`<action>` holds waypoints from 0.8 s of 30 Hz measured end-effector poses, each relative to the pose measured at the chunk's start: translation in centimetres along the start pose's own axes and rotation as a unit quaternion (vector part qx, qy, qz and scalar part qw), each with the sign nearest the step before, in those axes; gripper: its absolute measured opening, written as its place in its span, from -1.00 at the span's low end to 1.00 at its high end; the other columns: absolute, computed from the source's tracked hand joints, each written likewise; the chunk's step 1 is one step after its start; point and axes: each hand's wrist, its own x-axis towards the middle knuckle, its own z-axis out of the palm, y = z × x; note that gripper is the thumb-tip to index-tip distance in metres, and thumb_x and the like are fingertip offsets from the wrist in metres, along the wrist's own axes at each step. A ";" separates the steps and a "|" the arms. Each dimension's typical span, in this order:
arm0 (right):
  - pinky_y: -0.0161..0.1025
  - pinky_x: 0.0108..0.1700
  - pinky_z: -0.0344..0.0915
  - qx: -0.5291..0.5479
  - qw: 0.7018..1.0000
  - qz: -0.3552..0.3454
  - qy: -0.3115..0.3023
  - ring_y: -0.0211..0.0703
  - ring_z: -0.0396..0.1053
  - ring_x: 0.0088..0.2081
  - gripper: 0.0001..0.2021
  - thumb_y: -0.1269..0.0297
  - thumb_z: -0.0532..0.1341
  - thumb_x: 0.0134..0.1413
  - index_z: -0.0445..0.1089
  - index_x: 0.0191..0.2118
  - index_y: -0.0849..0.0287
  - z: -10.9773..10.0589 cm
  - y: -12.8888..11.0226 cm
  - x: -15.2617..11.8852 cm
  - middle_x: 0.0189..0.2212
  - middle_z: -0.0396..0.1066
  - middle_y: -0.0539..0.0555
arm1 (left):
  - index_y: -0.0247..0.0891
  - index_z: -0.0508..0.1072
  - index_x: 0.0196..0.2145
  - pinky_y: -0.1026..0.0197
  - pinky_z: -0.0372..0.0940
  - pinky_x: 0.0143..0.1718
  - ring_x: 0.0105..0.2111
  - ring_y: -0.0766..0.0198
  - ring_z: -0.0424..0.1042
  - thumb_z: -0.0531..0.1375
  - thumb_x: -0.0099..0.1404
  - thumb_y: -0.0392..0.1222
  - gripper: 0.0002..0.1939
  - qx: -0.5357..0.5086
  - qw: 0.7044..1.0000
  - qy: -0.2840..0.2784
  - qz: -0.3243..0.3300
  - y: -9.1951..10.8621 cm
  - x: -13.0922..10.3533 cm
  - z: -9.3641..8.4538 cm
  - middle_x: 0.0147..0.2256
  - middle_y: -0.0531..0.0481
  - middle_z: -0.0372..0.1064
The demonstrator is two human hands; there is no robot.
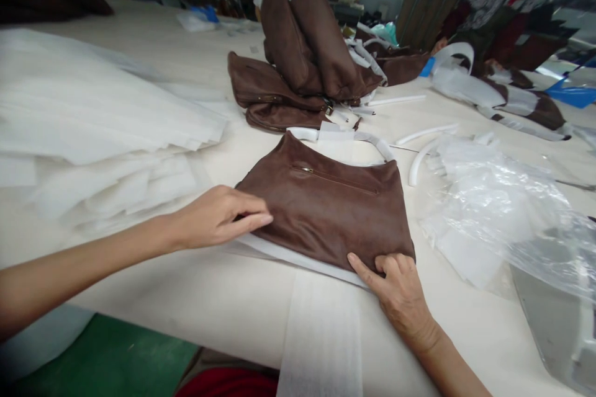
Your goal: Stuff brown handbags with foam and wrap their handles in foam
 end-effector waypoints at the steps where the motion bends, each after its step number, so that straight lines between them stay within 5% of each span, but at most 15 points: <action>1: -0.16 -0.26 0.12 0.000 1.000 -0.001 -0.002 -0.14 0.12 -0.35 -0.32 0.63 -0.04 0.28 -0.04 0.40 -0.12 0.0 0.0 0.0 -0.34 0.14 0.05 | -0.21 0.50 -0.25 0.26 0.32 -0.26 -0.34 0.28 0.47 -0.01 0.47 -0.08 -0.68 0.010 1.000 0.018 -0.011 0.1 1.3 -0.2 -0.32 0.02 0.51; 3: -0.16 -0.27 0.12 0.000 1.000 -0.005 -0.009 -0.15 0.12 -0.35 -0.32 0.62 -0.04 0.28 -0.04 0.40 -0.11 -0.1 0.1 -0.2 -0.34 0.13 0.06 | -0.24 0.46 -0.01 0.12 0.29 0.03 -0.02 0.17 0.44 -0.02 0.49 -0.11 -0.67 0.048 0.997 0.068 0.005 0.1 3.6 0.7 -0.03 -0.08 0.49; 6: -0.17 -0.26 0.14 0.003 1.000 -0.007 -0.013 -0.16 0.13 -0.34 -0.35 0.60 -0.03 0.29 0.00 0.40 -0.09 -0.1 0.2 -0.4 -0.34 0.14 0.06 | -0.15 0.24 0.26 -0.25 -0.11 0.31 0.34 -0.05 0.01 0.03 0.46 0.00 -0.52 0.102 0.991 0.058 0.066 0.2 4.9 4.1 0.32 -0.14 0.11; 9: -0.17 -0.24 0.19 0.006 1.000 0.000 -0.008 -0.17 0.18 -0.32 -0.37 0.59 -0.01 0.28 0.06 0.38 -0.07 0.3 0.0 -0.8 -0.34 0.17 0.06 | -0.09 0.06 0.36 -0.38 -0.23 0.31 0.39 -0.14 -0.18 0.06 0.40 0.19 -0.32 0.112 0.989 0.007 0.098 0.3 4.1 6.7 0.39 -0.16 -0.10; 14: -0.21 -0.35 0.30 0.037 0.996 0.033 -0.068 -0.15 0.26 -0.39 -0.34 0.57 0.00 0.17 0.17 0.33 -0.14 -1.5 -0.2 -0.1 -0.38 0.27 0.06 | 0.13 0.02 0.35 -0.52 -0.24 0.27 0.38 -0.20 -0.16 0.13 0.32 0.25 -0.28 0.098 0.980 -0.038 0.168 0.3 2.9 6.9 0.40 0.00 -0.12; 18: -0.22 -0.27 0.45 0.209 0.957 0.071 -0.188 -0.10 0.45 -0.26 -0.49 0.40 0.15 0.19 0.32 0.23 -0.12 -6.2 1.2 3.9 -0.21 0.44 0.10 | 0.16 0.02 0.35 -0.53 -0.21 0.26 0.37 -0.22 -0.13 0.25 0.23 0.24 -0.18 0.094 0.979 -0.034 0.175 0.1 3.2 6.8 0.40 0.02 -0.12; 20: -0.22 -0.14 0.47 0.280 0.935 0.140 -0.166 -0.07 0.49 -0.12 -0.63 0.27 0.19 0.23 0.41 0.14 -0.11 -7.0 2.9 7.2 -0.08 0.47 0.09 | 0.16 0.00 0.35 -0.51 -0.22 0.28 0.37 -0.23 -0.14 0.27 0.22 0.21 -0.15 0.099 0.979 -0.037 0.173 0.0 3.3 7.0 0.41 0.04 -0.16; 24: -0.04 0.05 0.42 0.336 0.887 0.308 -0.075 0.08 0.47 0.01 -0.63 0.12 0.19 0.24 0.45 0.09 0.12 -1.8 8.2 15.2 0.02 0.48 0.21 | 0.17 -0.06 0.37 -0.54 -0.23 0.27 0.37 -0.25 -0.14 0.29 0.21 0.21 -0.10 0.118 0.976 -0.054 0.175 -0.1 3.1 6.9 0.42 0.06 -0.23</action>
